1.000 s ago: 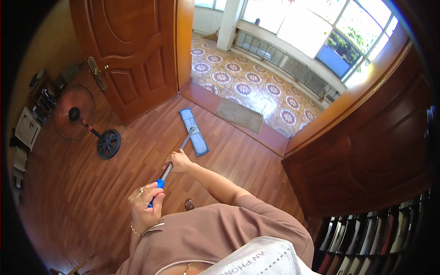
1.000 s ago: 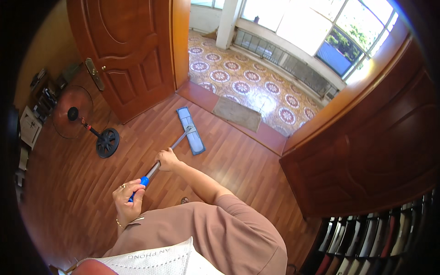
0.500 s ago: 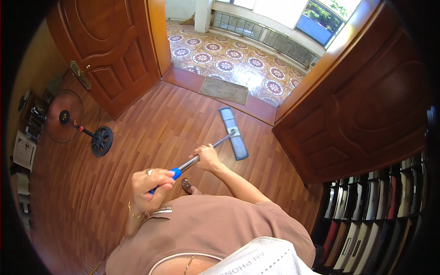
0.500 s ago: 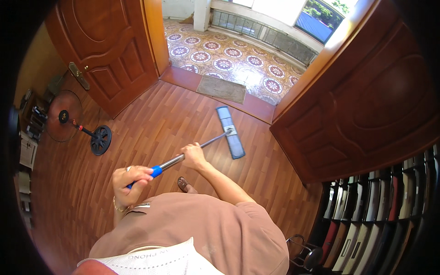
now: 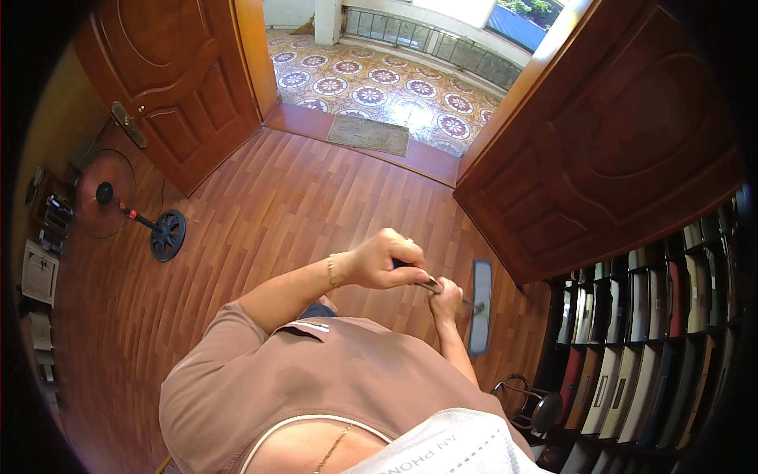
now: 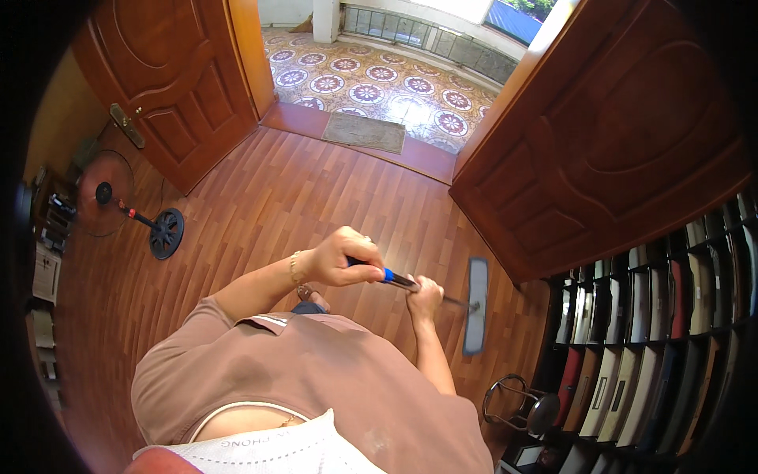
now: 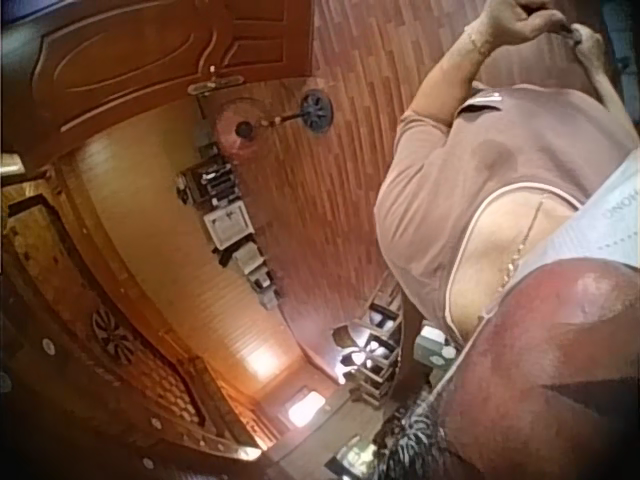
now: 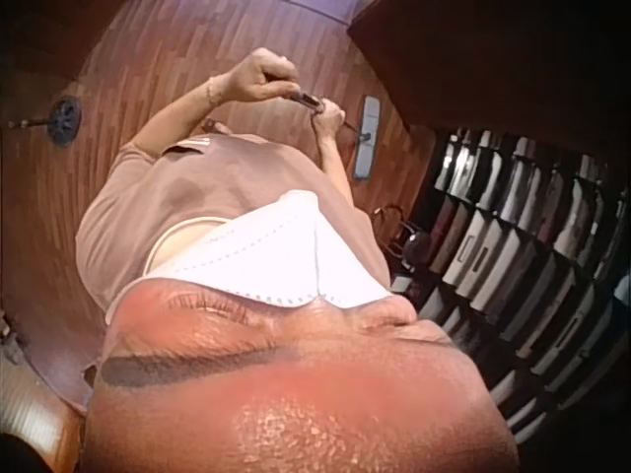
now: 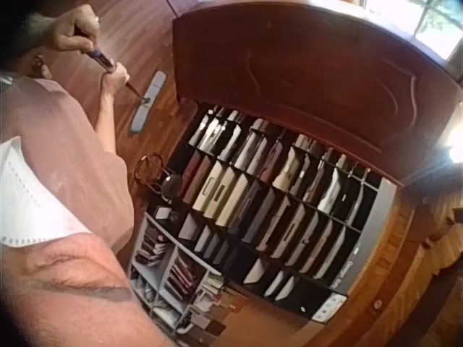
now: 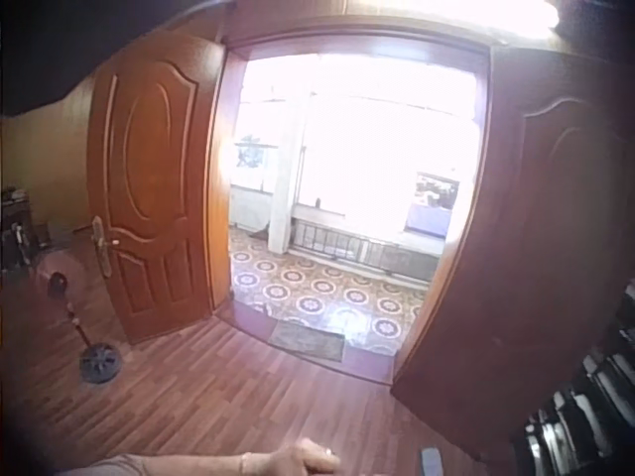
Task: The person mops the wooden floor using a flat mop, pushing and pulling it across different areas of the room.
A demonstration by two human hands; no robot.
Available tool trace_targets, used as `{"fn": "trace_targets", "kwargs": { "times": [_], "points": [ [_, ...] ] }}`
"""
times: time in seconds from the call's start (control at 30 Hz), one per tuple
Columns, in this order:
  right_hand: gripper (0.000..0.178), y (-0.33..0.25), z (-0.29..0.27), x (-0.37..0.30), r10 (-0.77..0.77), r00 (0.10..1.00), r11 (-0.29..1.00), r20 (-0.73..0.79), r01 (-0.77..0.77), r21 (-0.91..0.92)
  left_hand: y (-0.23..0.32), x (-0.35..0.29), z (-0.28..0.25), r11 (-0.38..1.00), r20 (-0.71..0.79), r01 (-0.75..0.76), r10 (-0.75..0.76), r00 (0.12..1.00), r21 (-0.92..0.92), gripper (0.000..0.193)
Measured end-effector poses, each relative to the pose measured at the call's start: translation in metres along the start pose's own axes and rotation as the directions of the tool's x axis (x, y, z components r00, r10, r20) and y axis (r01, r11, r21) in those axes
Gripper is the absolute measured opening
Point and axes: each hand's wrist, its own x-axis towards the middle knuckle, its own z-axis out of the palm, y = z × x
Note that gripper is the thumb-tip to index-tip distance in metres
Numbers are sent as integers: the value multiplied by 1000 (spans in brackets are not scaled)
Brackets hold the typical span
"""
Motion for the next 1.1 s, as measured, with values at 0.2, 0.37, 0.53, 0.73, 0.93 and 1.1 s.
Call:
{"fn": "trace_targets", "kwargs": {
  "times": [0.2, 0.37, 0.53, 0.73, 0.93, 1.1],
  "points": [
    [37, 25, -60, -106, 319, 935, 938, -154, -334, -89, 7, 42, 62, 787, 441, 275, -3, 897, -552, 36],
    [38, 20, -104, -179, 519, 829, 829, -210, -548, -115, 11, 60, 128, 594, 699, 489, 181, 692, -639, 42],
    [39, 21, -125, -225, 703, 711, 703, -7, -694, 152, 23, 67, 164, 401, 753, 638, 336, 565, -658, 44],
    [35, 8, -124, -200, 544, 814, 758, 203, -581, 298, 33, 66, 126, 506, 797, 629, 241, 554, -590, 48],
    [30, -37, -101, -116, 273, 904, 837, 329, -392, 381, 53, 76, 26, 603, 681, 429, 279, 677, -673, 49],
    [13, -85, -63, -48, -194, 951, 862, 241, 48, 505, 94, 59, -64, 660, 583, 281, 294, 757, -697, 46]
  ]
}}
